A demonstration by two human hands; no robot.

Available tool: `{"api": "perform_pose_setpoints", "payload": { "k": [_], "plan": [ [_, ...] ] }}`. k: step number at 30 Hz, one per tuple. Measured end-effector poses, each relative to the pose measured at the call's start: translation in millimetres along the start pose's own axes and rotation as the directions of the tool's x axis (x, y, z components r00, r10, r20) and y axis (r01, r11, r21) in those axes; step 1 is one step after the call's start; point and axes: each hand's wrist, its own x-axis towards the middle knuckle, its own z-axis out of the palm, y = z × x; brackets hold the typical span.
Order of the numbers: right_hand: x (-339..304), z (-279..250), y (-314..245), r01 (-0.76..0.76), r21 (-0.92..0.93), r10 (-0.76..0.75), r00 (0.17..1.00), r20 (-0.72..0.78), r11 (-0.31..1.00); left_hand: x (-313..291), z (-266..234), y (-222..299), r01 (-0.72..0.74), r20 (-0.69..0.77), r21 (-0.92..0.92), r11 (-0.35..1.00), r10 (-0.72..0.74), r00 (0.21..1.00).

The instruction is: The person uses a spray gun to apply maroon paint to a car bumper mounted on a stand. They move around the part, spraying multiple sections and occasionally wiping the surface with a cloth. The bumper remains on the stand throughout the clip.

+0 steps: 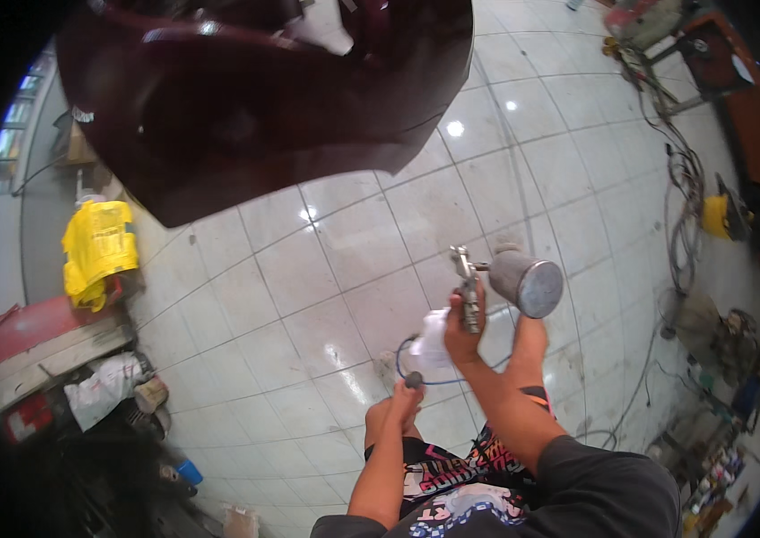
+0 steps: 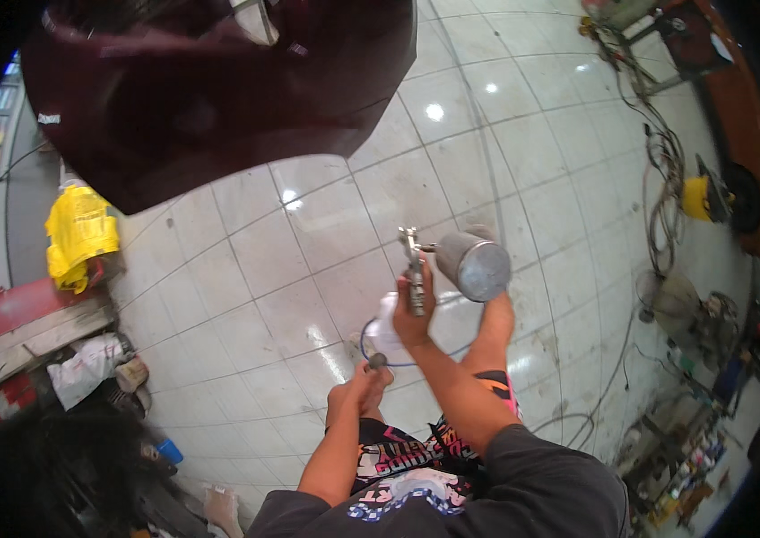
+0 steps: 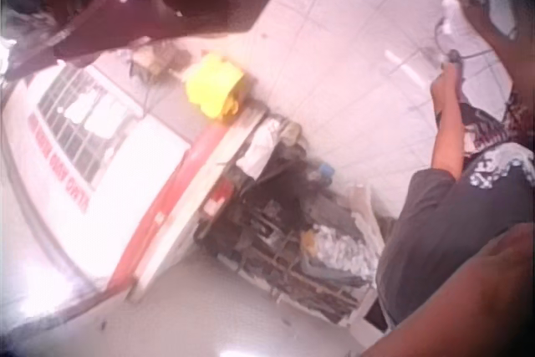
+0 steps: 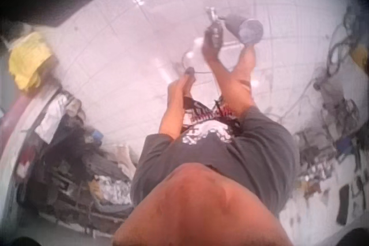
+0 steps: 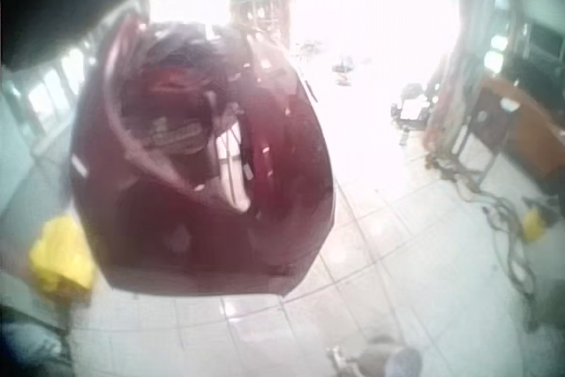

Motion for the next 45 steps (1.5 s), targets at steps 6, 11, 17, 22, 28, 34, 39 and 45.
{"api": "perform_pose_setpoints", "payload": {
  "k": [6, 11, 17, 22, 28, 34, 39, 45],
  "plan": [
    [-109, 139, -69, 0.046, 0.12, -0.038, 0.997, -0.071, 0.992, -109, -109, 8, -0.308, -0.003, 0.561, 0.768, 0.374, 0.927],
    [-111, 218, -97, 0.435, 0.094, -0.429, 0.9, -0.081, 0.896, -123, -147, -112, -0.451, 0.164, 0.795, 0.405, 0.573, 0.803],
    [-68, 259, -72, 0.213, 0.21, -0.152, 0.951, -0.271, 0.954, -151, -156, -111, -0.317, 0.113, 0.801, 0.508, 0.392, 0.913],
    [-31, 272, -51, 0.114, 0.124, -0.04, 0.874, -0.484, 0.986, -147, -175, -115, -0.319, 0.085, 0.761, 0.564, 0.401, 0.912],
    [-55, 272, -77, 0.118, 0.382, 0.012, 0.947, -0.321, 0.916, -195, -224, -75, -0.13, -0.136, 0.88, 0.457, 0.504, 0.853],
    [-127, 293, -140, 0.493, 0.155, -0.451, 0.859, -0.241, 0.856, -148, -310, -100, 0.064, -0.101, 0.978, 0.198, 0.183, 0.978],
    [-153, 279, -175, 0.525, 0.228, -0.525, 0.848, -0.068, 0.82, -151, -339, -84, 0.059, -0.111, 0.948, 0.312, 0.152, 0.982],
    [-120, 222, -189, 0.007, 0.526, 0.053, 0.994, -0.1, 0.851, -158, -347, -89, 0.043, -0.1, 0.949, 0.313, 0.165, 0.981]
  ]
}}
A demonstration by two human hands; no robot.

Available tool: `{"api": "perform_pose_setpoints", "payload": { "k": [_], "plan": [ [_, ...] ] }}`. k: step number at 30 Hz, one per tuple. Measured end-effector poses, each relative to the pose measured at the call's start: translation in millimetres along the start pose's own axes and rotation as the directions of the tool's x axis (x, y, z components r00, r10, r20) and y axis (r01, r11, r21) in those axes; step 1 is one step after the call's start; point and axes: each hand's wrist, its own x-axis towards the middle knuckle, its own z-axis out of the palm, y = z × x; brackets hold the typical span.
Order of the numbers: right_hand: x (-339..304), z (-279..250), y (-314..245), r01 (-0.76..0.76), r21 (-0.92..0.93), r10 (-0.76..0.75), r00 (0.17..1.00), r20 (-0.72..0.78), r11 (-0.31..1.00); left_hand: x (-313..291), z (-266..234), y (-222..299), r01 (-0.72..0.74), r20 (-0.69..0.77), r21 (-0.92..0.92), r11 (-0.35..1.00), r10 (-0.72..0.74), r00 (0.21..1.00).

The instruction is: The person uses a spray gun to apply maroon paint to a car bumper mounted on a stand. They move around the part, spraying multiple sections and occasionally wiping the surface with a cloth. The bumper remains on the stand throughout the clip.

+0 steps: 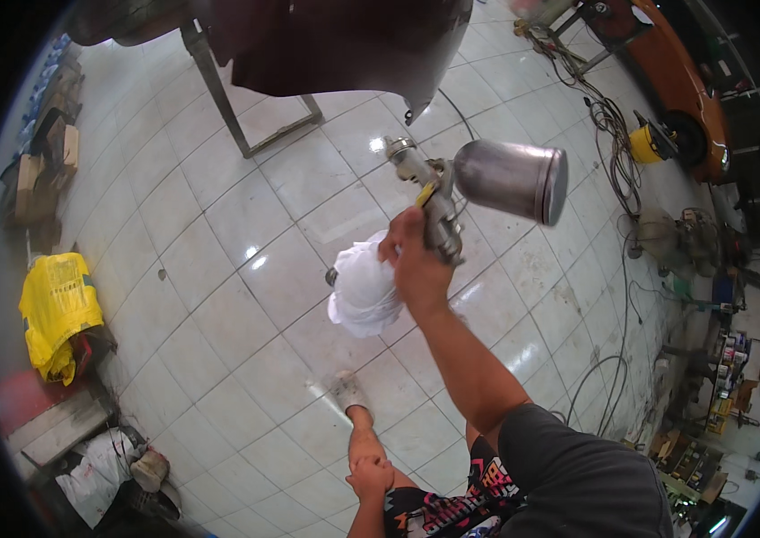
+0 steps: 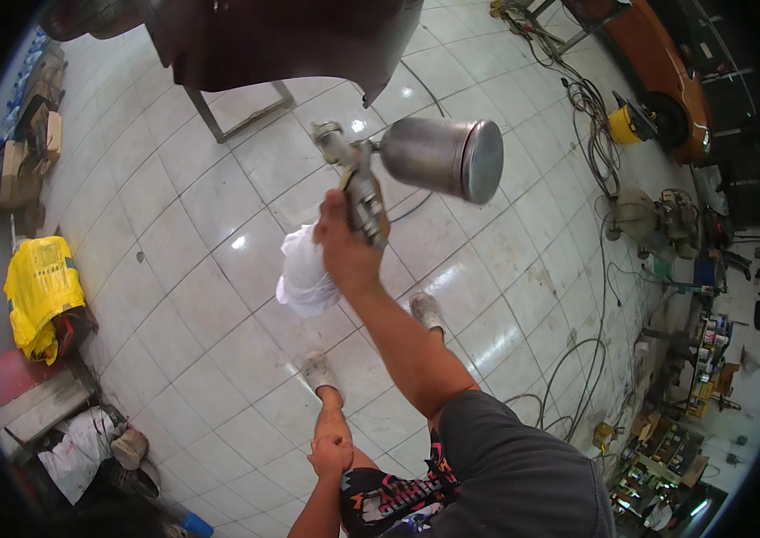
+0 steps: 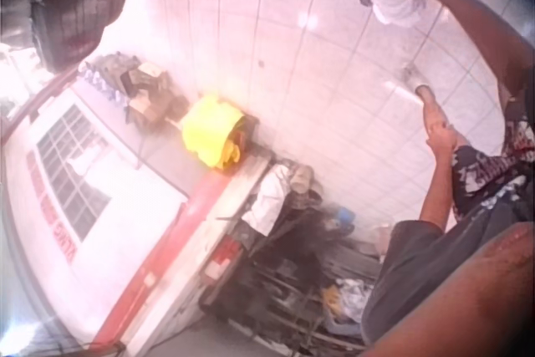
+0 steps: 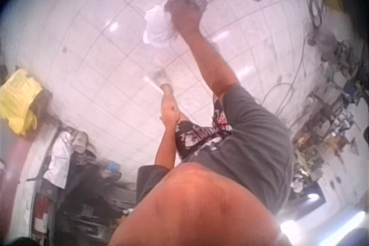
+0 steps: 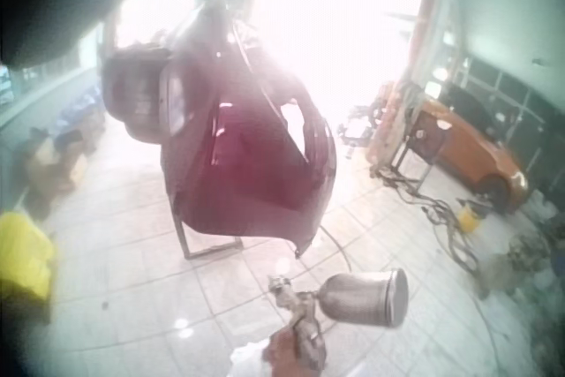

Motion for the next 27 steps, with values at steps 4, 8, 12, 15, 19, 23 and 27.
{"api": "perform_pose_setpoints", "payload": {
  "k": [4, 8, 12, 15, 19, 23, 27],
  "plan": [
    [52, -43, 1, -0.139, -0.075, 0.132, 0.987, -0.091, 0.987, -5, 12, 9, 0.047, -0.002, -0.002, 0.999, -0.047, 0.999],
    [111, -94, 44, -0.237, -0.079, 0.225, 0.964, -0.14, 0.968, -9, 38, 14, 0.063, -0.079, -0.064, 0.996, -0.068, 0.995],
    [168, -144, 94, -0.074, -0.333, 0.024, 0.988, -0.153, 0.94, -16, 43, 36, 0.091, -0.082, -0.092, 0.992, -0.099, 0.992],
    [198, -174, 99, 0.181, -0.53, -0.282, 0.953, -0.114, 0.828, -6, 35, 53, 0.077, -0.042, 0.01, 0.997, -0.077, 0.996],
    [149, -119, 4, -0.19, -0.242, 0.186, 0.982, -0.04, 0.952, 37, 38, 44, -0.048, -0.07, -0.062, 0.997, 0.044, 0.997],
    [101, -83, -73, -0.178, -0.197, 0.19, 0.981, 0.047, 0.964, 57, -30, 125, -0.476, -0.471, -0.175, 0.862, 0.351, 0.809],
    [44, -44, -120, -0.089, -0.26, 0.117, 0.989, 0.094, 0.962, 52, -104, 199, -0.704, -0.534, -0.063, 0.707, 0.572, 0.622]
  ]
}}
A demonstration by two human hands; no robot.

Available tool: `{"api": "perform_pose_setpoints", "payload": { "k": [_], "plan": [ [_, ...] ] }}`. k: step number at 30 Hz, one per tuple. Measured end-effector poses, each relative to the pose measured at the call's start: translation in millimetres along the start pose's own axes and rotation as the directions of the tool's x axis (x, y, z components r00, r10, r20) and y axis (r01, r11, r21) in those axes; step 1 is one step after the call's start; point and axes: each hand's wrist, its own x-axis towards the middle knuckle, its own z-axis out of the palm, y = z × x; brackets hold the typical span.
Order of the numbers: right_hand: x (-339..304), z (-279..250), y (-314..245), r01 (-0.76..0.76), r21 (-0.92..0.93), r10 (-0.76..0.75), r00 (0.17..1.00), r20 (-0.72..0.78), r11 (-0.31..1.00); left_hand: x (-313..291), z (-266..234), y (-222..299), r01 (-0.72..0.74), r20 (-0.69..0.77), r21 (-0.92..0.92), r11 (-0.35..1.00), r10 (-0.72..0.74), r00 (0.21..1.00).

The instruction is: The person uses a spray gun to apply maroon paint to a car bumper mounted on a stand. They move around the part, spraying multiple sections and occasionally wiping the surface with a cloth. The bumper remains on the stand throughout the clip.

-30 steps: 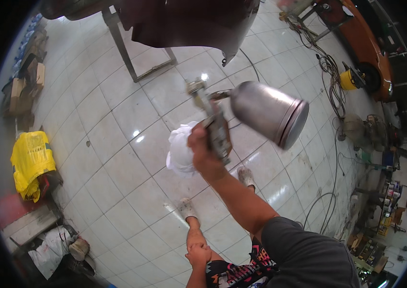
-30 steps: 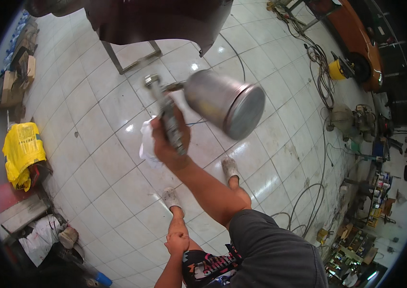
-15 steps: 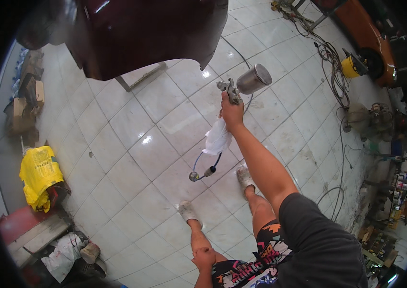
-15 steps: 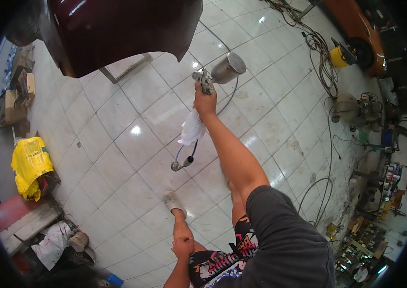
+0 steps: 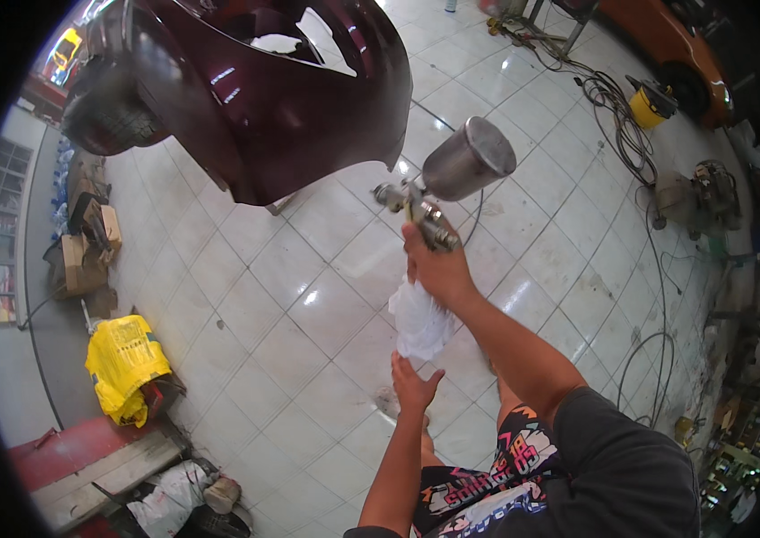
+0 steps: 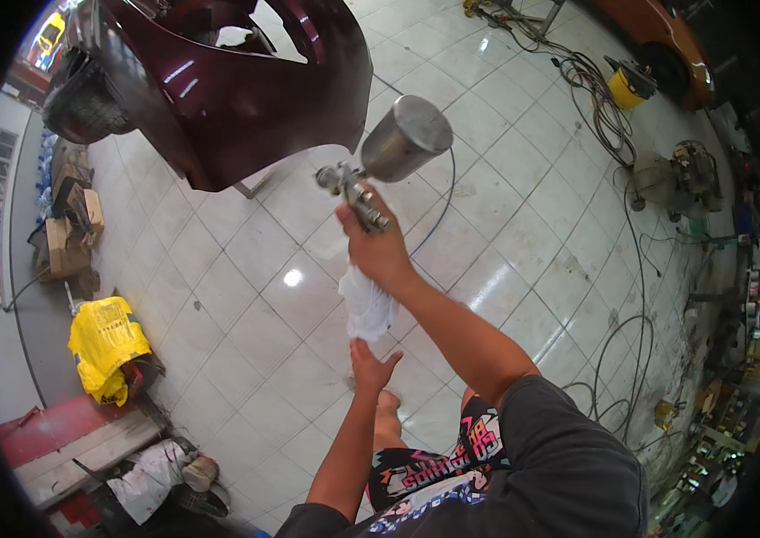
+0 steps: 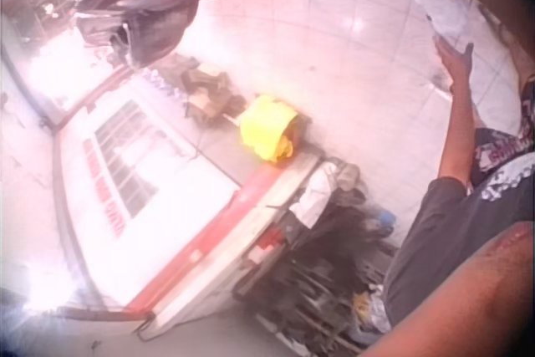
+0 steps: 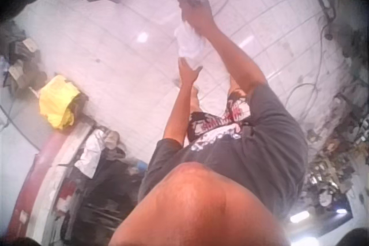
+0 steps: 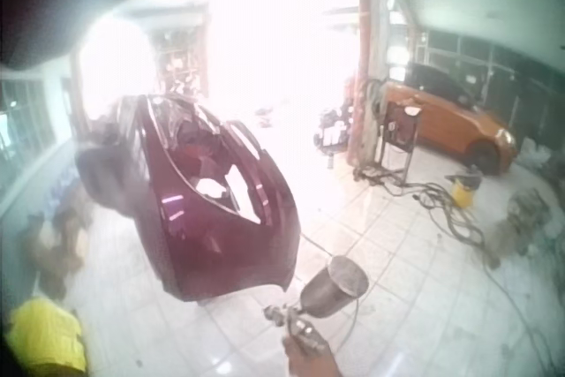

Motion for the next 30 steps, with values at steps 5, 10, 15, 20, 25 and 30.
{"api": "perform_pose_setpoints", "payload": {
  "k": [5, 10, 15, 20, 25, 30],
  "plan": [
    [-65, 39, -64, -0.229, 0.19, 0.164, 0.938, 0.306, 0.955, 4, -22, -15, -0.345, 0.242, -0.154, 0.926, 0.374, 0.895],
    [-34, 19, -59, -0.165, 0.107, 0.149, 0.979, 0.141, 0.981, -7, -86, 30, -0.009, 0.647, 0.041, 0.999, -0.02, 0.762],
    [39, -14, -17, -0.142, 0.076, 0.146, 0.988, -0.049, 0.987, 3, -94, 29, 0.038, 0.698, -0.115, 0.993, 0.053, 0.714],
    [107, -49, 59, -0.197, 0.045, 0.202, 0.966, -0.164, 0.979, 25, -122, 50, 0.036, 0.685, 0.01, 0.999, -0.033, 0.728],
    [191, -96, 157, 0.015, -0.63, -0.517, 0.586, -0.624, 0.777, 82, -166, 68, -0.177, 0.651, 0.037, 0.984, 0.111, 0.751],
    [129, -40, 40, -0.381, 0.114, 0.397, 0.868, -0.297, 0.917, 65, -197, 28, -0.052, 0.536, 0.033, 0.998, 0.027, 0.844]
  ]
}}
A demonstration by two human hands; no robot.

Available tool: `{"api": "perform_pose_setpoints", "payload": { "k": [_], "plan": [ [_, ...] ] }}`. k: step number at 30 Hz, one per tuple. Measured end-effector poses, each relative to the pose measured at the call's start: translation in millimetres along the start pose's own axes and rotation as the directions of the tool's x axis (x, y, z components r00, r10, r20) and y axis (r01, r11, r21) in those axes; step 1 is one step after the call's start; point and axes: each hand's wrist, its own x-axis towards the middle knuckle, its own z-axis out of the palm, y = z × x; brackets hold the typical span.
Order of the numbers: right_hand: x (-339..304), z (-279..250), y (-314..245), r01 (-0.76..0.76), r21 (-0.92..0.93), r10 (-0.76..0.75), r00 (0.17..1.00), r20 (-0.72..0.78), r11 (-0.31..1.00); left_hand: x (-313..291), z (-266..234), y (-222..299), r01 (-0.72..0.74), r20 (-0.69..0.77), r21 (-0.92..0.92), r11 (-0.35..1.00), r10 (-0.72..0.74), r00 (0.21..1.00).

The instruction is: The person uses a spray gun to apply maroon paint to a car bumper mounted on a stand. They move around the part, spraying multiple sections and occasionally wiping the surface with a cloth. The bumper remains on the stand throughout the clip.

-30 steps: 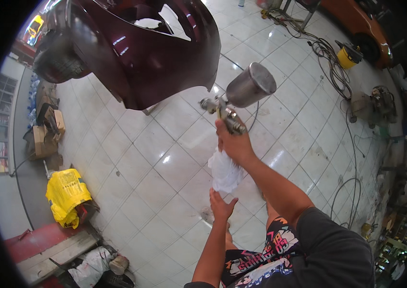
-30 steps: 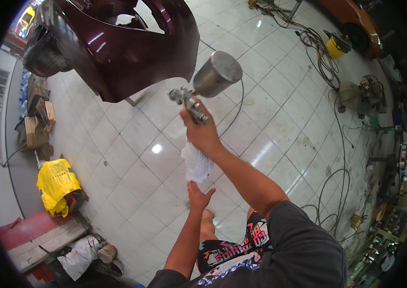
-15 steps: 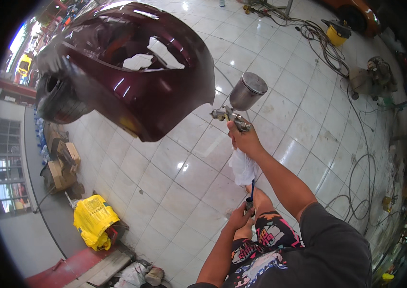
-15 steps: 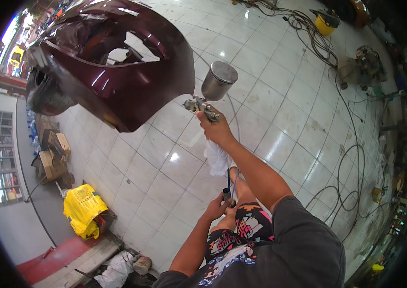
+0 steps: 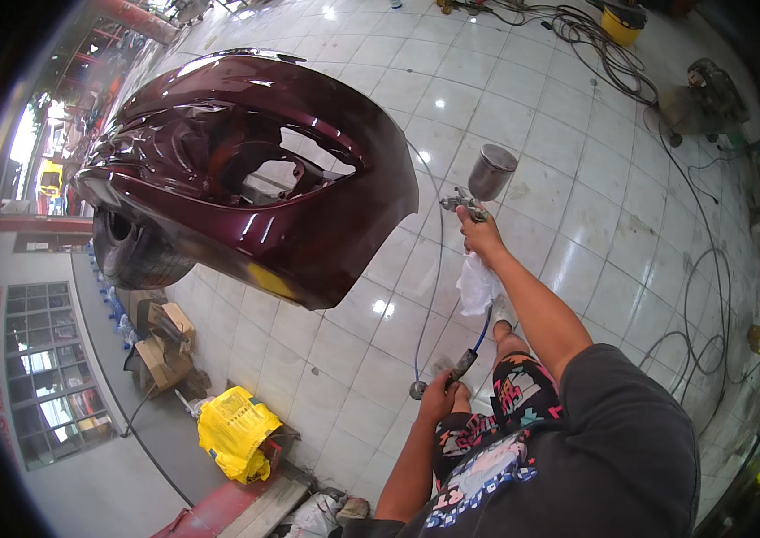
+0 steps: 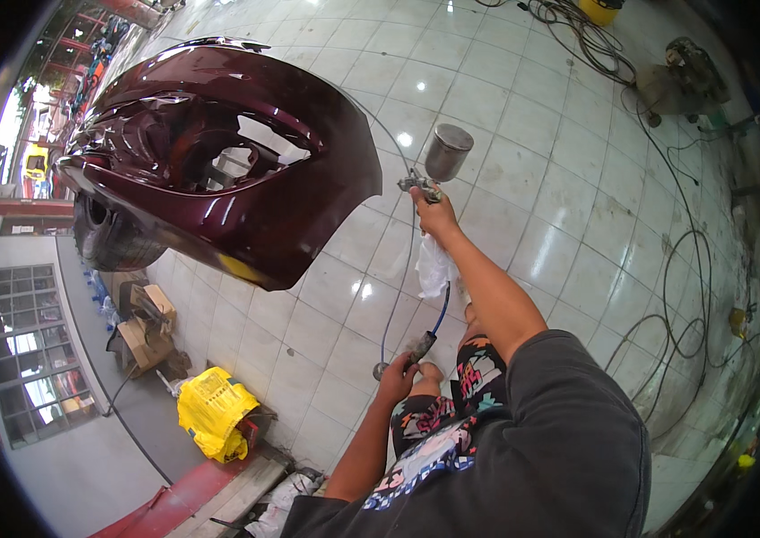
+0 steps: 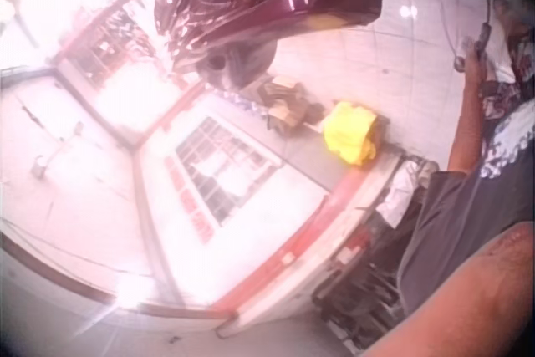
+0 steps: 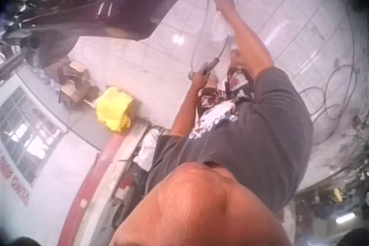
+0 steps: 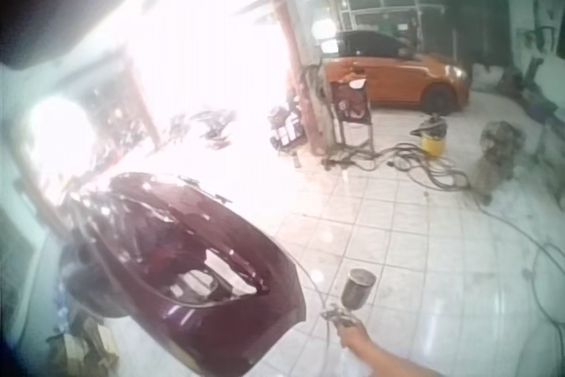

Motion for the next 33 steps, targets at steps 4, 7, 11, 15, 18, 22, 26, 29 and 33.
{"api": "perform_pose_setpoints", "payload": {
  "k": [4, 7, 11, 15, 18, 22, 26, 29, 33],
  "plan": [
    [-94, 12, -45, 0.119, 0.067, -0.129, 0.979, 0.161, 0.991, -21, -39, -5, -0.161, 0.127, 0.187, 0.969, 0.139, 0.982],
    [-155, 25, -59, 0.234, 0.032, -0.235, 0.949, 0.212, 0.972, -38, -59, -14, -0.321, 0.196, 0.184, 0.929, 0.285, 0.938],
    [-225, 48, -57, 0.429, -0.085, -0.388, 0.873, 0.296, 0.899, -60, -87, -6, -0.318, 0.33, 0.258, 0.912, 0.226, 0.916],
    [-282, 57, -97, 0.195, -0.121, -0.104, 0.846, 0.523, 0.973, -67, -98, -9, -0.368, 0.349, 0.245, 0.897, 0.272, 0.897],
    [-267, 56, -97, 0.263, -0.092, -0.189, 0.856, 0.482, 0.96, -62, -97, -4, -0.421, 0.284, 0.229, 0.878, 0.354, 0.891],
    [-203, 41, -106, 0.42, -0.172, -0.358, 0.884, 0.3, 0.891, -46, -93, 14, -0.451, 0.204, 0.129, 0.883, 0.421, 0.884],
    [-138, 19, -122, 0.292, -0.337, -0.233, 0.951, 0.204, 0.895, -27, -98, 55, -0.461, 0.306, 0.2, 0.864, 0.392, 0.867],
    [-98, 10, -134, 0.181, -0.389, -0.131, 0.98, 0.152, 0.903, -22, -99, 87, -0.375, 0.276, 0.196, 0.906, 0.316, 0.908],
    [-11, -6, -85, 0.437, -0.574, -0.572, 0.817, -0.068, 0.692, -6, -107, 125, -0.355, 0.3, 0.194, 0.915, 0.289, 0.909]
  ]
}}
